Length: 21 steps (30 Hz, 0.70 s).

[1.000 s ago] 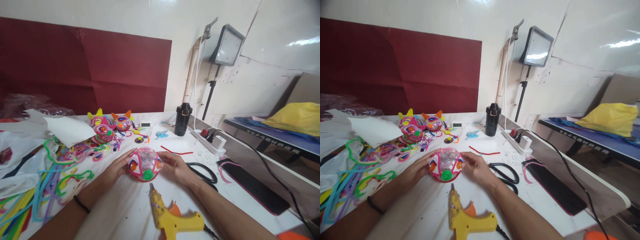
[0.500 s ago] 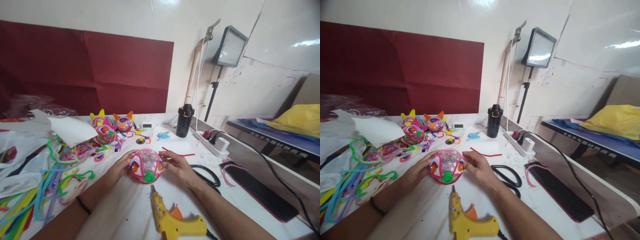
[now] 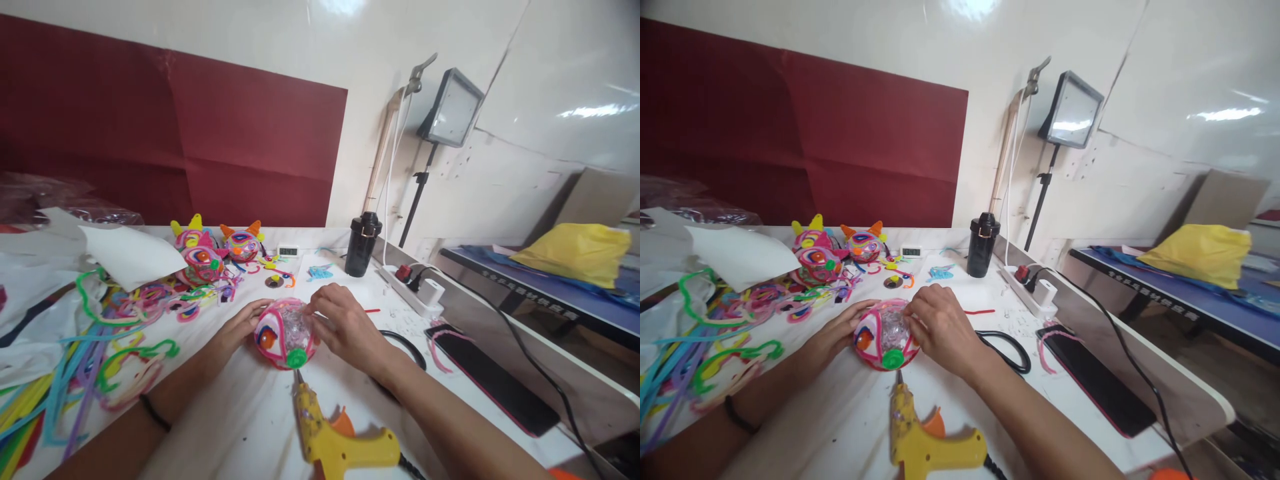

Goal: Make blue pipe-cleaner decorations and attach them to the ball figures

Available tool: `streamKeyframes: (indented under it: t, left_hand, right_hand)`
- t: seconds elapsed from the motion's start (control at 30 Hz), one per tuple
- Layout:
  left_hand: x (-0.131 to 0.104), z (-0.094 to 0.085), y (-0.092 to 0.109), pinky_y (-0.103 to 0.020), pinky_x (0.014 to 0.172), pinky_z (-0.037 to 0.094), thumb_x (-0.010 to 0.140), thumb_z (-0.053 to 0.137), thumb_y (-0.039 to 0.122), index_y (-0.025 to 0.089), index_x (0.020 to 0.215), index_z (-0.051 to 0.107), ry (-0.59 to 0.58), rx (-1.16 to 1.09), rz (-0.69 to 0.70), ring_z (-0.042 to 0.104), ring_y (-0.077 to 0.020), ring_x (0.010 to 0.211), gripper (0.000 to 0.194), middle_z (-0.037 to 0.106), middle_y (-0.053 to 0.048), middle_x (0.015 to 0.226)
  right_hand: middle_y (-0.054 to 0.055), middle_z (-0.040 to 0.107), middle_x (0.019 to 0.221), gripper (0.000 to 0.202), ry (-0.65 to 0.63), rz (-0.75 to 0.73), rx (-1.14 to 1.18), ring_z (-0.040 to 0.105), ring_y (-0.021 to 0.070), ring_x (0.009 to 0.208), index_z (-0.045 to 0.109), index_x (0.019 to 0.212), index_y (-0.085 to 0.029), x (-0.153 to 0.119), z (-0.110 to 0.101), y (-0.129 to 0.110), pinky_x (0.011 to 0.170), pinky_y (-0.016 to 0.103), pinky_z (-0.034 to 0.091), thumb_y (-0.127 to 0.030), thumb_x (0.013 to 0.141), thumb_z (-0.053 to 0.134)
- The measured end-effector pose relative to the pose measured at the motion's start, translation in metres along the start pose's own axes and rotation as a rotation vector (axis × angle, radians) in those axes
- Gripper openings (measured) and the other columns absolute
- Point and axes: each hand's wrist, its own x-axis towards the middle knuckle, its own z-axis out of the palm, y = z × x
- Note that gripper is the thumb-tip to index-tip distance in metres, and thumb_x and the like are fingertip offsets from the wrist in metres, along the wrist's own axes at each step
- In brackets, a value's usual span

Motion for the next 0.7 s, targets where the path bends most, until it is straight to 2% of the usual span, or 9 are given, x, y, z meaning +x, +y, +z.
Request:
streamKeyframes:
  t: [0.1,0.27,0.53,0.7]
  left_hand:
    - [0.0,0.004,0.007,-0.032,0.106,0.029,0.085,0.051,0.034,0.026,0.117,0.059,0.008,0.091,-0.006,0.038,-0.0256,0.128,0.034,0.055,-0.003,0.13]
    - [0.0,0.011,0.016,-0.033,0.099,0.037,0.082,0.054,0.032,0.022,0.113,0.06,0.012,0.042,-0.025,0.043,-0.0273,0.123,0.033,0.06,-0.006,0.122]
    - [0.002,0.011,0.014,-0.034,0.1,0.034,0.082,0.052,0.03,0.019,0.114,0.059,0.013,0.094,-0.026,0.044,-0.027,0.121,0.035,0.059,-0.007,0.122]
    - [0.002,0.01,0.015,-0.033,0.1,0.035,0.082,0.052,0.03,0.02,0.115,0.059,0.026,0.119,-0.017,0.044,-0.0264,0.122,0.034,0.06,-0.006,0.12]
  right_hand:
    - [0.007,0.059,0.082,0.012,-0.077,-0.053,-0.1,0.049,0.0192,0.081,0.06,0.085,-0.016,0.008,-0.006,-0.004,0.072,0.033,0.034,-0.018,0.088,0.049]
    - [0.007,0.058,0.079,0.014,-0.141,-0.095,-0.152,0.048,0.0189,0.078,0.061,0.083,-0.016,0.017,-0.013,-0.011,0.072,0.032,0.032,-0.018,0.089,0.049]
    - [0.007,0.059,0.08,0.014,-0.205,-0.146,-0.16,0.049,0.0186,0.078,0.061,0.083,-0.015,0.023,-0.013,-0.018,0.072,0.032,0.031,-0.018,0.089,0.049]
    - [0.006,0.058,0.075,0.018,-0.245,-0.208,-0.292,0.046,0.0181,0.075,0.06,0.077,-0.014,0.028,-0.012,-0.019,0.07,0.033,0.03,-0.016,0.09,0.047]
